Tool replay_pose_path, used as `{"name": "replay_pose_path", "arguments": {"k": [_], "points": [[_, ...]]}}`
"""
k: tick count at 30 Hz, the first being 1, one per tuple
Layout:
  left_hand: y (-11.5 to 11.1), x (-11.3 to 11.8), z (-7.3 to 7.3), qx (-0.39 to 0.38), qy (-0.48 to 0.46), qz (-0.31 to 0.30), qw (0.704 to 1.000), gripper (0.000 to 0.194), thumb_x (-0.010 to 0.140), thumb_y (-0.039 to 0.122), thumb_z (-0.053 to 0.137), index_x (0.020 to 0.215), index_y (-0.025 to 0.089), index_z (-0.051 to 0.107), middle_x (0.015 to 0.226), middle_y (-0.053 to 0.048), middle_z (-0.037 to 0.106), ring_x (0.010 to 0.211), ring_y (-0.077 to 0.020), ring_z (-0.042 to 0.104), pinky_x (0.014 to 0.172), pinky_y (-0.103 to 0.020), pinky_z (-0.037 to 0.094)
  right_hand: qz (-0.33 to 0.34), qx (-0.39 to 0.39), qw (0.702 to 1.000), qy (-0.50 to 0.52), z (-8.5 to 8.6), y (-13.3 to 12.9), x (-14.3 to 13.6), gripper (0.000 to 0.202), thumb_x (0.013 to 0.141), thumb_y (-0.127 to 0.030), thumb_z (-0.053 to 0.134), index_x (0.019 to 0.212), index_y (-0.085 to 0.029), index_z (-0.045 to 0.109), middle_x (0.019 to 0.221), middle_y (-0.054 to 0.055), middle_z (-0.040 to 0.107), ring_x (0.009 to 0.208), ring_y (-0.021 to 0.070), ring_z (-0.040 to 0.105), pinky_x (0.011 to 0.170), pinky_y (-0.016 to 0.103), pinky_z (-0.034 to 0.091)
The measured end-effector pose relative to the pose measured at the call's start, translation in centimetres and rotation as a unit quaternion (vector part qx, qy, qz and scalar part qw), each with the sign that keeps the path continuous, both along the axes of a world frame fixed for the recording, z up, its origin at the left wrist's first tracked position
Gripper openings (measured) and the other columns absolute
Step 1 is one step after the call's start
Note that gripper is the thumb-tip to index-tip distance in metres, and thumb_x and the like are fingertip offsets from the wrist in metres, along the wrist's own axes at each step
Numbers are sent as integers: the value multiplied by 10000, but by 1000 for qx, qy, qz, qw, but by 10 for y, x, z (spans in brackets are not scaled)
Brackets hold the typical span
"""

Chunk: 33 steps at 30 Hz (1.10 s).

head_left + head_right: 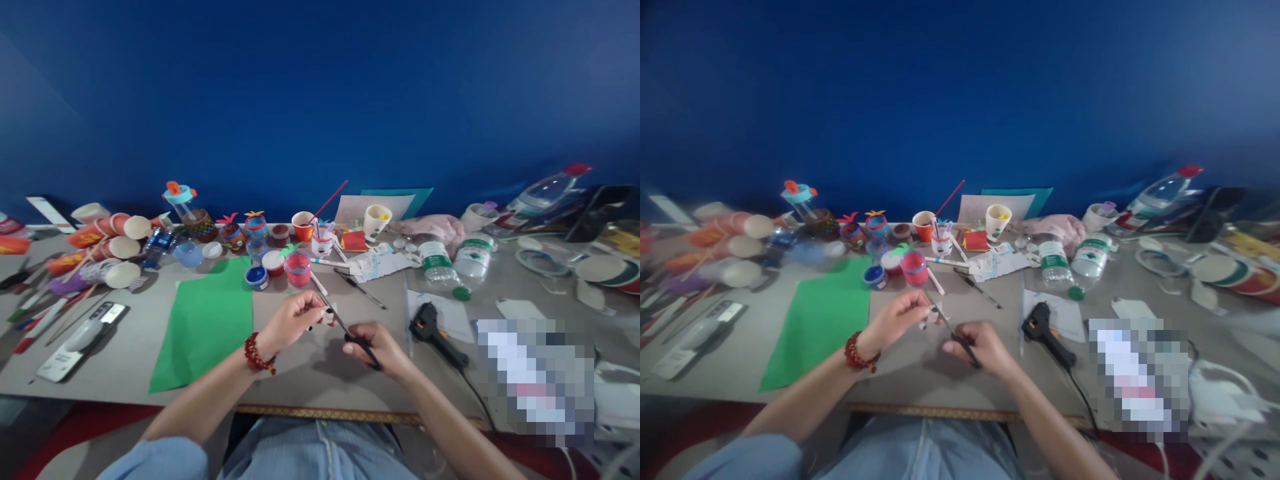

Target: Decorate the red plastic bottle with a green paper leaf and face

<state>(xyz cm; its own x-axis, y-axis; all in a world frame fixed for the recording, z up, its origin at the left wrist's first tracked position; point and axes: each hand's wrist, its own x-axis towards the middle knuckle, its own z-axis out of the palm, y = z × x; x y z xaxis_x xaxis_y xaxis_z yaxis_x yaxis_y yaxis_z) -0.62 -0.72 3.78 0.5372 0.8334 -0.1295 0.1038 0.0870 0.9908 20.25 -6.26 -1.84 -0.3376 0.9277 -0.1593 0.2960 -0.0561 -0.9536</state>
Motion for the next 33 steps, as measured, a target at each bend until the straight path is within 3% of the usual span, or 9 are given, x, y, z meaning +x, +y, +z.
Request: {"name": "replay_pose_path", "arguments": {"k": [8, 15, 24, 33], "points": [[8, -3, -7, 19, 19, -7, 1000, 136, 796, 277, 583, 729, 163, 548, 704, -16, 663, 610, -107, 498, 584, -223, 356, 17, 15, 999, -30, -3, 5, 4, 614, 714, -746, 598, 533, -218, 341, 431, -66, 347, 415, 80, 333, 401, 210, 218], [18, -4, -18, 25, 44, 2, 999, 146, 778, 288, 605, 730, 158, 558, 652, 16, 582, 587, -96, 461, 570, -214, 334, 1, 78, 993, -90, -11, 12, 4, 623, 735, -718, 599, 519, -210, 310, 516, -70, 234, 490, 82, 241, 445, 222, 175], [27, -5, -22, 21, 40, -38, 998, 146, 804, 279, 597, 789, 134, 610, 732, -30, 672, 652, -115, 538, 609, -221, 384, -20, 110, 986, -127, -19, 15, 4, 616, 759, -686, 595, 509, -207, 300, 518, -67, 225, 503, 88, 237, 469, 234, 170], [18, 2, -21, 26, 19, 53, 998, 189, 792, 327, 644, 834, 144, 629, 748, -18, 643, 671, -121, 559, 644, -229, 433, -64, 111, 984, -123, -21, 11, -1, 628, 746, -726, 571, 493, -210, 318, 494, -64, 242, 489, 92, 251, 455, 231, 193]]}}
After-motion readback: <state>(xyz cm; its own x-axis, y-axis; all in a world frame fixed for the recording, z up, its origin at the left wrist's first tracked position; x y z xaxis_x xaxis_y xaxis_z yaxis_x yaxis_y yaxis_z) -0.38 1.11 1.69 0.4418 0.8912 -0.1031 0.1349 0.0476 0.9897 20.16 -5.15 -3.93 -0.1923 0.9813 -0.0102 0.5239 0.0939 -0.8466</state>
